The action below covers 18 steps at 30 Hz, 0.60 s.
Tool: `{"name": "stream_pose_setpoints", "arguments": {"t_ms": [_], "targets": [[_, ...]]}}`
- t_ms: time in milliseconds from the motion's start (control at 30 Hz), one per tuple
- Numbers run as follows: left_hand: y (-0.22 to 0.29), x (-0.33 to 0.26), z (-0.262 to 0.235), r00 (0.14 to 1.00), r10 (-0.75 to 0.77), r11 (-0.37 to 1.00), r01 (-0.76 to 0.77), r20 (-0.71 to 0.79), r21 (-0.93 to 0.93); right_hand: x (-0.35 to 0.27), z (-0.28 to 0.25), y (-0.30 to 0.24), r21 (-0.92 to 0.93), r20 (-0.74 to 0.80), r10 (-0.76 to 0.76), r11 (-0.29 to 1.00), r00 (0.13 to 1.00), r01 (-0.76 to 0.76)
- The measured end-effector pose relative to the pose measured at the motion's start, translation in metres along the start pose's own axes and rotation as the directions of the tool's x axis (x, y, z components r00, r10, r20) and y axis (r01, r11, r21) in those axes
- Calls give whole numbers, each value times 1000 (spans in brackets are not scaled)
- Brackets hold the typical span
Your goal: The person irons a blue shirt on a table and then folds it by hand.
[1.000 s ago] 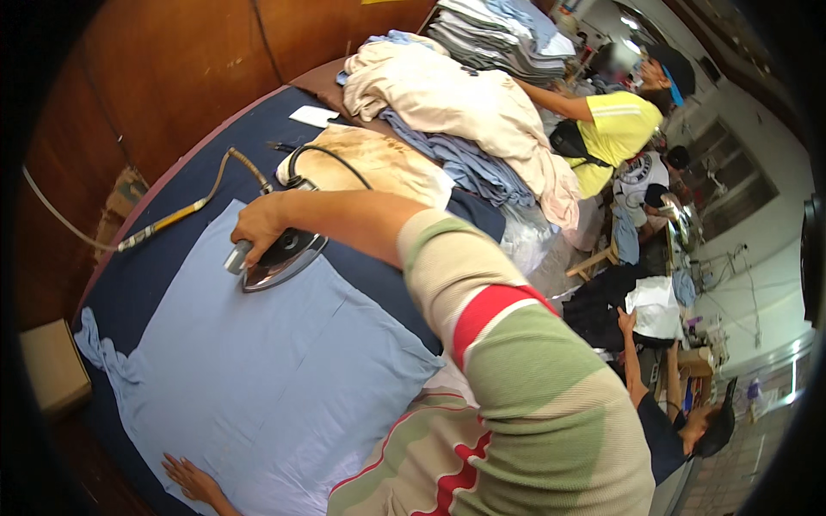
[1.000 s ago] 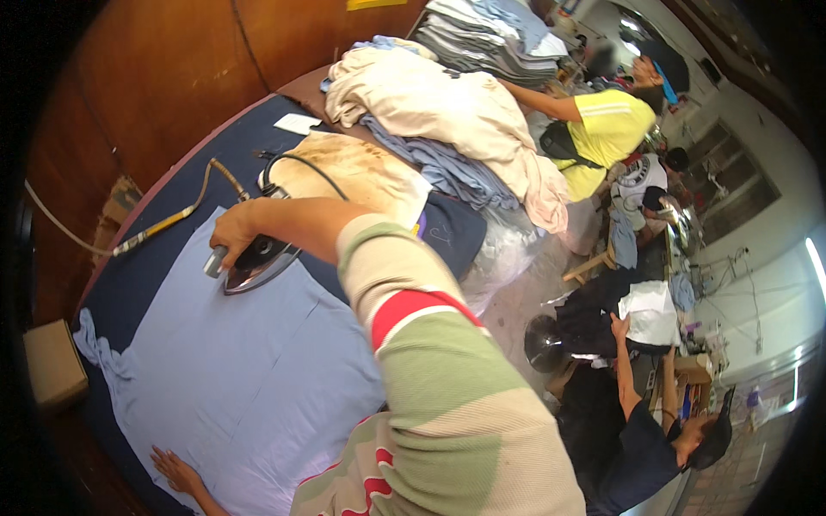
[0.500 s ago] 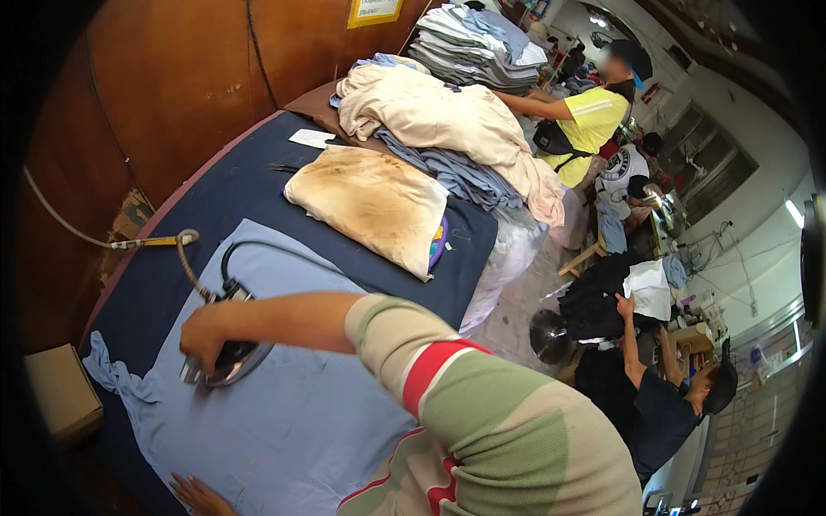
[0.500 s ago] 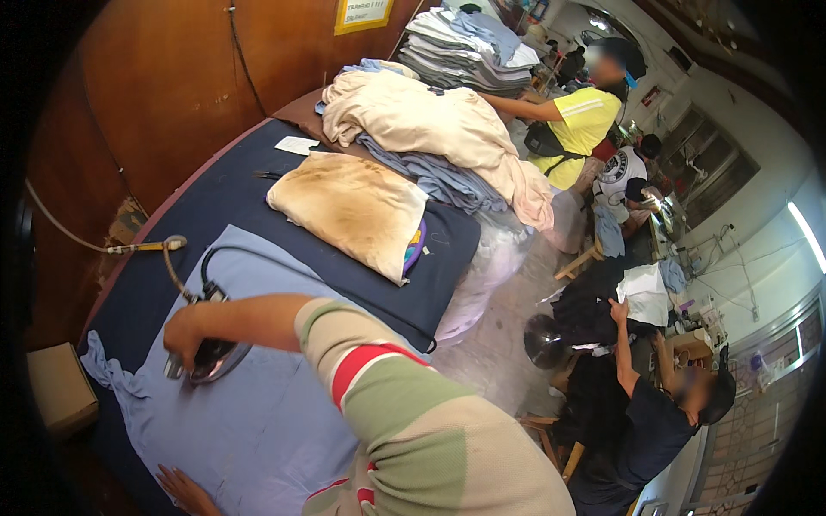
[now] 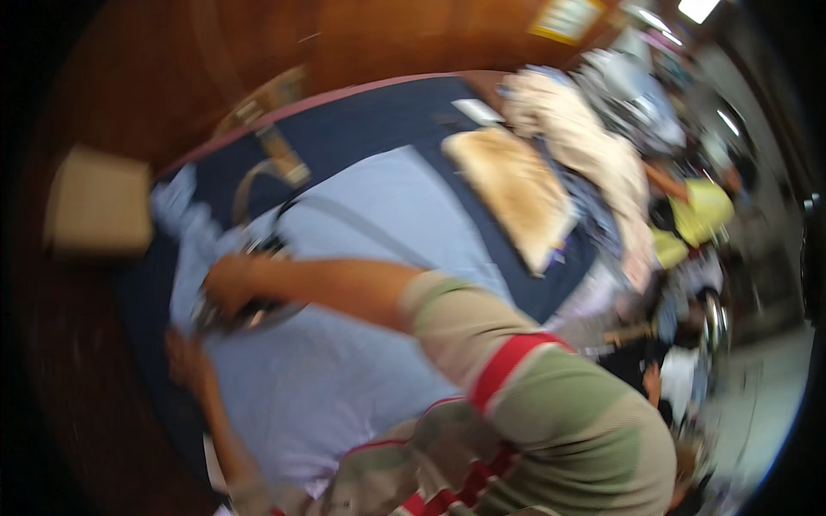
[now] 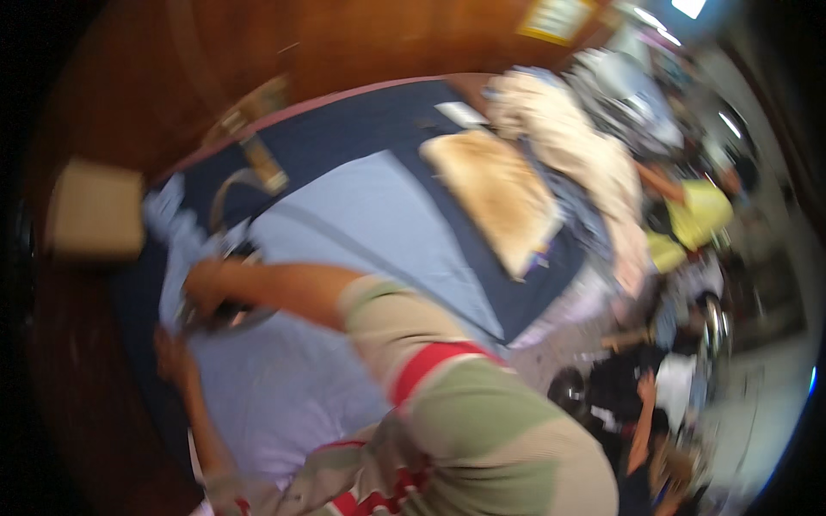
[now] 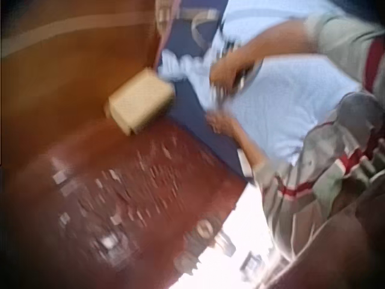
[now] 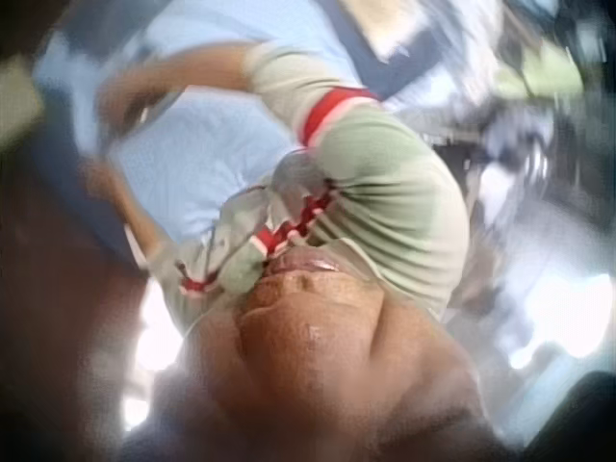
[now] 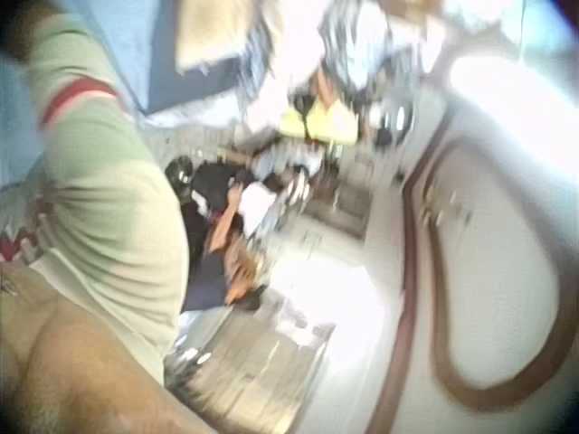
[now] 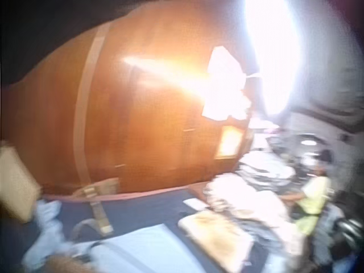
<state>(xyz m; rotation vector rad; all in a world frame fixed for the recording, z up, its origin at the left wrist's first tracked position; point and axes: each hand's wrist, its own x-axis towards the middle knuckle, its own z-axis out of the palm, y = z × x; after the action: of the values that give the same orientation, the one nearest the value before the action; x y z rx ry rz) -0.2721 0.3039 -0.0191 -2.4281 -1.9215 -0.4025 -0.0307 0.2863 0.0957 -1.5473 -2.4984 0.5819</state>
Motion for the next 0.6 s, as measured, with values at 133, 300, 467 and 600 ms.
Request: {"name": "stream_pose_setpoints", "arguments": {"t_ms": [133,300,467,600], "targets": [[-11,45,-10,995,55,996,-61,-87,-72,1,-22,-29,-8,12,113,994,993,-113],[-4,52,1,997,57,998,-55,53,-43,-4,-21,-63,-46,198,65,997,978,-57],[-20,45,-24,990,-63,944,100,126,-314,23,-19,-43,1,-47,247,969,968,-247],[-56,-7,-64,934,-296,900,343,202,-269,46,-23,-45,-48,-6,191,980,982,-191]]}}
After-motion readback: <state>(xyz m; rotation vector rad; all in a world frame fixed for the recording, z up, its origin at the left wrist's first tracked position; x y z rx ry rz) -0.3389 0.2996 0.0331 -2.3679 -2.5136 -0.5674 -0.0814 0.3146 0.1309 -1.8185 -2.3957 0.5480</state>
